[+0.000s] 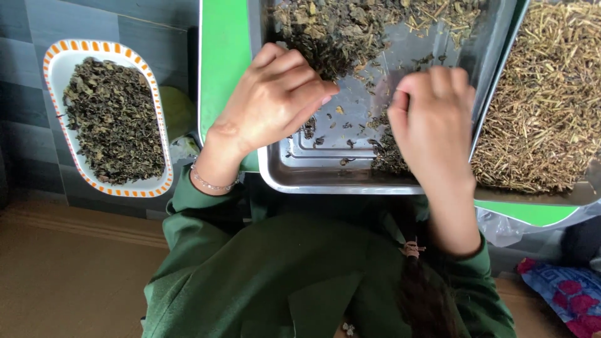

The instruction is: Sorting dried tea leaves by hand to remove stems and debris into separate containers.

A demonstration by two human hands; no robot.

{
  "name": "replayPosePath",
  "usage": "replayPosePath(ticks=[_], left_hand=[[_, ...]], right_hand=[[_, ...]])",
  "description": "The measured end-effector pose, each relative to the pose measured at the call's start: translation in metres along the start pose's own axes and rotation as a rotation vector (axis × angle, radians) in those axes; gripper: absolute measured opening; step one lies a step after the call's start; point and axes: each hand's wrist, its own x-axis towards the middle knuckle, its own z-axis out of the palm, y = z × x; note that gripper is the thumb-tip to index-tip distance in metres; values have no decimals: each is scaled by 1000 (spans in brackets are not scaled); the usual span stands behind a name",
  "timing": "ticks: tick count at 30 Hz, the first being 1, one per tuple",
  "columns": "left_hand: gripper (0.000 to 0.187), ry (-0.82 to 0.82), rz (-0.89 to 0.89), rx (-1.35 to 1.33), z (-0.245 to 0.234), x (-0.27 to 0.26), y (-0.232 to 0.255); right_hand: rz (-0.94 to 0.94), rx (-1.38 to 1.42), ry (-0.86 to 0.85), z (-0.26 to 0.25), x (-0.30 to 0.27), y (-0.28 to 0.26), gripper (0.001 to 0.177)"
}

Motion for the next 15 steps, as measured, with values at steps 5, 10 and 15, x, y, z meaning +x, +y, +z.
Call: replayPosePath(ticks=[5,10,15], left_hand=[[9,35,12,-18,1,-3,-2],[10,14,2,-48,-2,1,0],[10,-55,-1,31,-2,2,0]], right_hand=[[151,359,216,-43,-41,0,7],[341,333,374,-46,-95,41,5],[405,251,254,-31,-117,74,17]])
